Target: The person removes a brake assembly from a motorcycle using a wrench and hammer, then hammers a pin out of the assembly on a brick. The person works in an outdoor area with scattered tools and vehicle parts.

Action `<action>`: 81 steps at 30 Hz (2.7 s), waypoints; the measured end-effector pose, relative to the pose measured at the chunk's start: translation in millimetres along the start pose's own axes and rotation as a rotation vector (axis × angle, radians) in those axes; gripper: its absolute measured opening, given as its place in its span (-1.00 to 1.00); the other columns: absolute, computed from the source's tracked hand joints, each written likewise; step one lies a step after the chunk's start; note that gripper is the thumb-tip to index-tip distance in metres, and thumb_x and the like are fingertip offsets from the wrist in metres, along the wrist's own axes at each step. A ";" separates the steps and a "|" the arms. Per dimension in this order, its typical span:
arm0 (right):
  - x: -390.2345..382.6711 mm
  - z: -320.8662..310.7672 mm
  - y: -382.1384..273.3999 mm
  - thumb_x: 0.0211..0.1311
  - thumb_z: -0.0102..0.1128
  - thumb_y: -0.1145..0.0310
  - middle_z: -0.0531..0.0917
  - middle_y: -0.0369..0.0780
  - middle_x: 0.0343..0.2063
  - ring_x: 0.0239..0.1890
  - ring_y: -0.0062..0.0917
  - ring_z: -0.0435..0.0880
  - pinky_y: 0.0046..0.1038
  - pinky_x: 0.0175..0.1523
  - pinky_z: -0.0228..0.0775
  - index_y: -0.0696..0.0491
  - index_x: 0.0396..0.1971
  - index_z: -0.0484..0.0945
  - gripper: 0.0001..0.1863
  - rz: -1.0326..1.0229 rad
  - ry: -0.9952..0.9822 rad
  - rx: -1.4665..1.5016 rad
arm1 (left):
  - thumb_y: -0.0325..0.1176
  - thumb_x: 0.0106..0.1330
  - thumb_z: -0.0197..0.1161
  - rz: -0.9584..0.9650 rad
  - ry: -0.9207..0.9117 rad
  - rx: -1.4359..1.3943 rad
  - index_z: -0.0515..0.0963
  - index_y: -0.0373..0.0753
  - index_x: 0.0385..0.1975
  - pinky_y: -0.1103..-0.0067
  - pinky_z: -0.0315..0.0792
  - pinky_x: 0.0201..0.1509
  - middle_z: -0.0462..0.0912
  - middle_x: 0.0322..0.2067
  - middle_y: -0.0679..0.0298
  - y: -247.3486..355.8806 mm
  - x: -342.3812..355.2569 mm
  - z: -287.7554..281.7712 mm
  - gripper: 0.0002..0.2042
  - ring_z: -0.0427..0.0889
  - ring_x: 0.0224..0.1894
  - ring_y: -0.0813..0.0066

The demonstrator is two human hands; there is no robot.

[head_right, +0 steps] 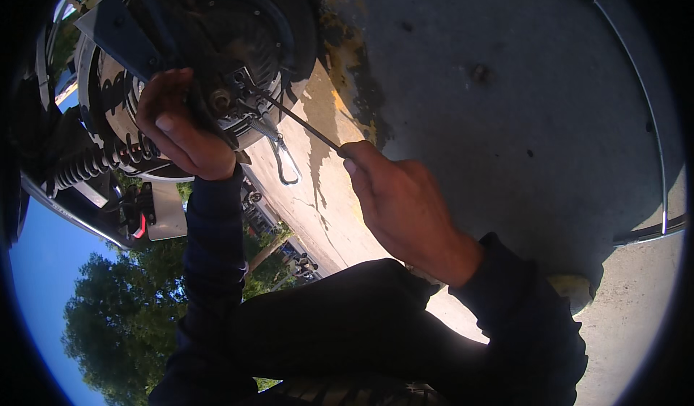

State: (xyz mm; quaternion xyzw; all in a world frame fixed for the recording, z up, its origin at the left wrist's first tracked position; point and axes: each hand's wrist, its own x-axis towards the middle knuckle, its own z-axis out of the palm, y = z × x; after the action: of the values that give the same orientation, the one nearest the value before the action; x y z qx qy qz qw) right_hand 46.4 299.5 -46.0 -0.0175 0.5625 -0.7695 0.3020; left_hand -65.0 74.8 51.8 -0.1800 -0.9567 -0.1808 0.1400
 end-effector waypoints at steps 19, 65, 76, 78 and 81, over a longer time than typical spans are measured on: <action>27.3 59.4 -77.8 0.59 -0.17 0.29 0.39 -0.38 -0.61 -0.62 -0.74 0.27 -0.63 -0.47 0.17 0.29 0.20 0.42 -0.58 0.376 0.042 1.044 | -0.01 0.62 -0.26 0.022 0.064 -0.141 0.26 -0.45 0.16 0.36 0.47 0.22 0.42 0.10 -0.08 -4.0 -2.0 3.6 -0.48 0.59 0.03 0.21; 30.4 87.1 -90.0 0.56 -0.15 0.41 0.49 -0.25 -0.55 -0.48 -0.59 0.48 -0.46 -0.33 0.36 0.23 0.34 0.30 -0.56 0.288 0.156 0.774 | -0.14 0.62 -0.35 0.093 -0.092 -0.071 0.39 -0.43 0.06 0.35 0.48 0.18 0.49 0.01 -0.02 -7.3 5.0 2.9 -0.53 0.58 0.04 0.19; 23.6 97.4 -101.3 0.55 -0.19 0.45 0.53 -0.13 -0.56 -0.49 -0.50 0.58 -0.42 -0.36 0.35 0.21 0.41 0.16 -0.51 0.367 0.090 0.827 | -0.07 0.61 -0.37 0.129 -0.108 -0.059 0.43 -0.41 0.02 0.36 0.50 0.12 0.52 -0.06 -0.04 -9.8 3.8 2.6 -0.49 0.61 -0.02 0.19; 28.8 119.3 -118.9 0.54 -0.21 0.46 0.56 -0.08 -0.57 -0.48 -0.43 0.67 -0.38 -0.35 0.43 0.20 0.45 0.04 -0.46 0.321 0.254 0.811 | -0.03 0.61 -0.35 0.132 -0.045 -0.097 0.46 -0.40 -0.03 0.36 0.50 0.12 0.53 -0.08 -0.06 -14.2 0.7 5.2 -0.47 0.63 -0.08 0.20; 27.5 116.6 -113.8 0.52 -0.16 0.48 0.61 0.05 -0.56 -0.51 -0.13 0.69 -0.19 -0.34 0.50 0.25 0.43 -0.01 -0.43 0.322 0.208 0.884 | 0.02 0.61 -0.33 0.129 -0.084 -0.140 0.46 -0.40 -0.06 0.36 0.49 0.13 0.52 -0.06 -0.07 -14.5 -1.6 4.3 -0.45 0.63 -0.07 0.20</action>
State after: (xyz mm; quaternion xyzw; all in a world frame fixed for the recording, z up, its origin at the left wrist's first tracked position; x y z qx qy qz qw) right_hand 16.1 207.4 87.9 0.2768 0.2044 -0.8759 0.3382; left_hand -70.1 63.4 43.1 -0.2578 -0.9332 -0.2302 0.0982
